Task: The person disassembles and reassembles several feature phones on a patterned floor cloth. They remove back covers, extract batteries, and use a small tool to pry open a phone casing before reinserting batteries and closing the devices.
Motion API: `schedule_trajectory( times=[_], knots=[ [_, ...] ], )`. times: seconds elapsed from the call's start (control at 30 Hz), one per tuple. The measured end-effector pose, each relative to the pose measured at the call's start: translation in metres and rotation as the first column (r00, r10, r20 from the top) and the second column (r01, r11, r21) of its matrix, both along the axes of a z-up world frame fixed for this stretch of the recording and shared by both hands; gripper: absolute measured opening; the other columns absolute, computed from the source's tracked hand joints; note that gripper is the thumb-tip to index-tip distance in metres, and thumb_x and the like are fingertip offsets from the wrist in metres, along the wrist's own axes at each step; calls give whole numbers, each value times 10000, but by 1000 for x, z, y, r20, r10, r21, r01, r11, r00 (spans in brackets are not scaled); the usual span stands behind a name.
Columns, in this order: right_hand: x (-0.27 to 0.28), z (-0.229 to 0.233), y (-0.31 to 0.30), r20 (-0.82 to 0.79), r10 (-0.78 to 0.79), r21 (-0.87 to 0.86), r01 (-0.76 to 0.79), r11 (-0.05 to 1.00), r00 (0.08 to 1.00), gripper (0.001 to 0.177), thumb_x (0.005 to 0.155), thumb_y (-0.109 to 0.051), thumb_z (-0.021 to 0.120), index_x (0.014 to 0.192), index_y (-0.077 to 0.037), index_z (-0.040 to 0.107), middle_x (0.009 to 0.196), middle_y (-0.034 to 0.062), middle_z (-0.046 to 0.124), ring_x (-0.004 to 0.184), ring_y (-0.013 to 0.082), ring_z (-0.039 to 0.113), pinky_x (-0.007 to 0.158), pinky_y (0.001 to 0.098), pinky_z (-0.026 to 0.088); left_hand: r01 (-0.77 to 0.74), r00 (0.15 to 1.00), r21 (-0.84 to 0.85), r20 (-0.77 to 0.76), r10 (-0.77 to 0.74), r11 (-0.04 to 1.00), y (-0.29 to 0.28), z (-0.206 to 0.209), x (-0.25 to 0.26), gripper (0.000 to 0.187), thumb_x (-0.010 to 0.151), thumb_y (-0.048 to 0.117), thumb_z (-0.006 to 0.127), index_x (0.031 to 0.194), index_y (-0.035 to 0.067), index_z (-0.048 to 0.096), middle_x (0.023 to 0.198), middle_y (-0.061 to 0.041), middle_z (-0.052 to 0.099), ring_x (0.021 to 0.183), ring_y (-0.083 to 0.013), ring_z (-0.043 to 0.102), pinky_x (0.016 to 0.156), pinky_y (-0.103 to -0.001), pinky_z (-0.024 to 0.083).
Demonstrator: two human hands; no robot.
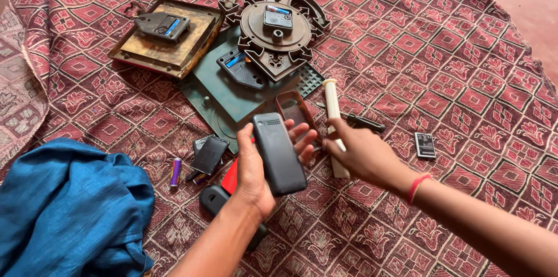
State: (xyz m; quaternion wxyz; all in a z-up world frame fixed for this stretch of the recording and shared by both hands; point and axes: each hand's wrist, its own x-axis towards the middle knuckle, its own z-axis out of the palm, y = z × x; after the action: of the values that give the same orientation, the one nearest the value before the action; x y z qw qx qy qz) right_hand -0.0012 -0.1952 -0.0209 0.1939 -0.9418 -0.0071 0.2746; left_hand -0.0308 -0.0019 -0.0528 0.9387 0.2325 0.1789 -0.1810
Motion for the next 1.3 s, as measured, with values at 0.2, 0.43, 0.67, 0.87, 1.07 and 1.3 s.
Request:
schedule_trajectory(
  times=[0.2,0.43,0.67,0.87,1.07,1.3],
  knots=[
    [-7,-21,10,269,327,-171,-289,942,906,558,918,-465,645,1327,-130,462,1158,131,609,760,329,707,606,452,590,-62,997,-16,-41,62,998,4,5,4,688,983,618,353,1210,6,571,1152,-178,688,1082,-300,690,914,-404,581],
    [-5,-44,-3,541,240,46,-313,949,806,199,939,-258,678,1129,-206,654,1201,119,649,837,270,745,711,382,626,-30,999,-14,-39,30,999,-7,13,4,706,976,611,349,1208,-17,577,1148,-199,697,1085,-303,701,921,-387,591],
    [-3,-20,-83,770,-7,51,-50,997,638,213,873,-300,772,986,-142,684,1245,117,692,939,310,732,698,417,611,91,995,-74,58,-87,993,-36,7,22,731,1017,612,336,1224,-44,585,1025,-196,667,987,-295,698,930,-393,601],
    [-5,-4,-111,510,-64,-133,152,979,858,394,856,-349,759,1127,-80,659,1090,127,691,884,290,721,648,418,613,161,982,-39,104,-156,986,-78,-1,24,735,1050,614,261,1213,-38,556,1050,-210,675,1013,-305,696,946,-410,593],
    [-49,25,-68,310,-278,286,189,939,909,291,939,-338,667,1146,-136,702,1006,65,791,747,207,795,643,348,655,125,992,6,24,-125,992,-83,-7,6,736,987,658,291,1300,19,481,1200,-190,653,1150,-287,669,958,-404,576],
    [-89,61,-6,94,-292,473,215,854,952,502,844,-300,753,1306,-185,594,963,84,803,713,183,792,579,347,627,96,995,102,14,-97,990,-74,-4,-8,696,898,679,424,1253,81,456,1078,-83,635,1029,-193,650,843,-436,604]
  ],
)
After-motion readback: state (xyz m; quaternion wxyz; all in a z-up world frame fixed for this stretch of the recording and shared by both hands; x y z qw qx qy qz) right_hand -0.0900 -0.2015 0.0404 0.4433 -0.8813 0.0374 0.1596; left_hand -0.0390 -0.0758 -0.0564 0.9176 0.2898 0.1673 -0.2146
